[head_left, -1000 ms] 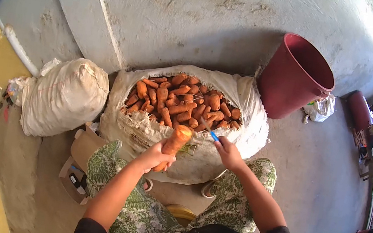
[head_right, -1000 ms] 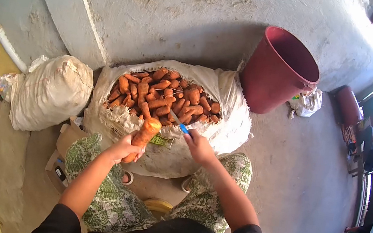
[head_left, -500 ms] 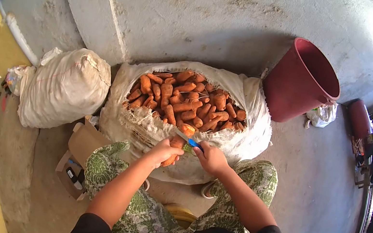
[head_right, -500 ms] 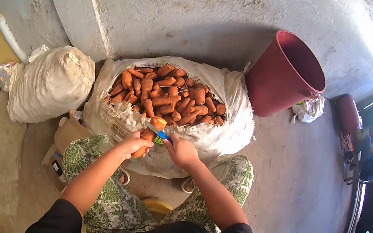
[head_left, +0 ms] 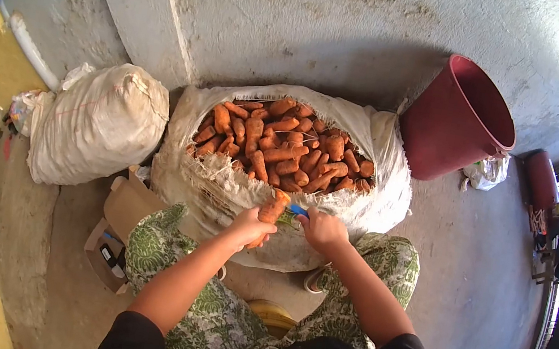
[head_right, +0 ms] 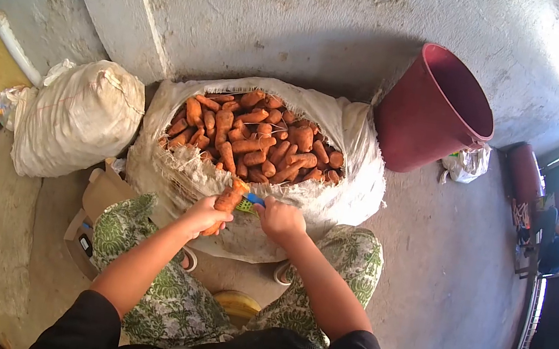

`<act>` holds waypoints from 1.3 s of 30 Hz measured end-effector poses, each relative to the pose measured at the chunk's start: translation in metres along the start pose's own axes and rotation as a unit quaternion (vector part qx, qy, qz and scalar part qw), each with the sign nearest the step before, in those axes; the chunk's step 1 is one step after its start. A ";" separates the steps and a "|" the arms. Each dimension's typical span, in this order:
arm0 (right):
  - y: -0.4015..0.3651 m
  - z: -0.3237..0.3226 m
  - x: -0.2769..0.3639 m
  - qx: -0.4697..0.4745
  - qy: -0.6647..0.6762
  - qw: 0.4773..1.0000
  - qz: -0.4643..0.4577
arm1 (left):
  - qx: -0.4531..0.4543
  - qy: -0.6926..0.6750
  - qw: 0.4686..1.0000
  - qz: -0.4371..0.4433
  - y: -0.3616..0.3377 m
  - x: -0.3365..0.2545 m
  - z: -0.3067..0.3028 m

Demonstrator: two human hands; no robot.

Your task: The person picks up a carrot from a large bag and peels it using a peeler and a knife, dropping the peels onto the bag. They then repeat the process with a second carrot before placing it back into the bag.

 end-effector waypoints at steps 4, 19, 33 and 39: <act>0.012 0.013 -0.018 0.006 -0.002 1.000 0.001 | 0.015 -0.056 0.998 0.000 0.008 0.008 0.002; 0.021 0.004 -0.007 -0.062 0.150 0.987 0.009 | 0.024 -0.210 0.977 0.003 0.002 -0.008 -0.030; 0.015 0.004 0.007 -0.036 0.113 0.990 -0.072 | 0.071 -0.224 0.972 -0.027 0.003 -0.016 -0.013; 0.022 0.000 0.002 -0.040 0.039 0.995 -0.087 | 0.105 -0.222 0.969 -0.038 -0.001 -0.016 -0.009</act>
Point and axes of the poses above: each hand's wrist, its own y-axis towards the middle knuckle, its own z-axis out of the palm, x = y × z, the point moved 5 cm from there along y, towards the middle knuckle, and after that the axes turned 3 degrees about y, right-handed, at the moved point
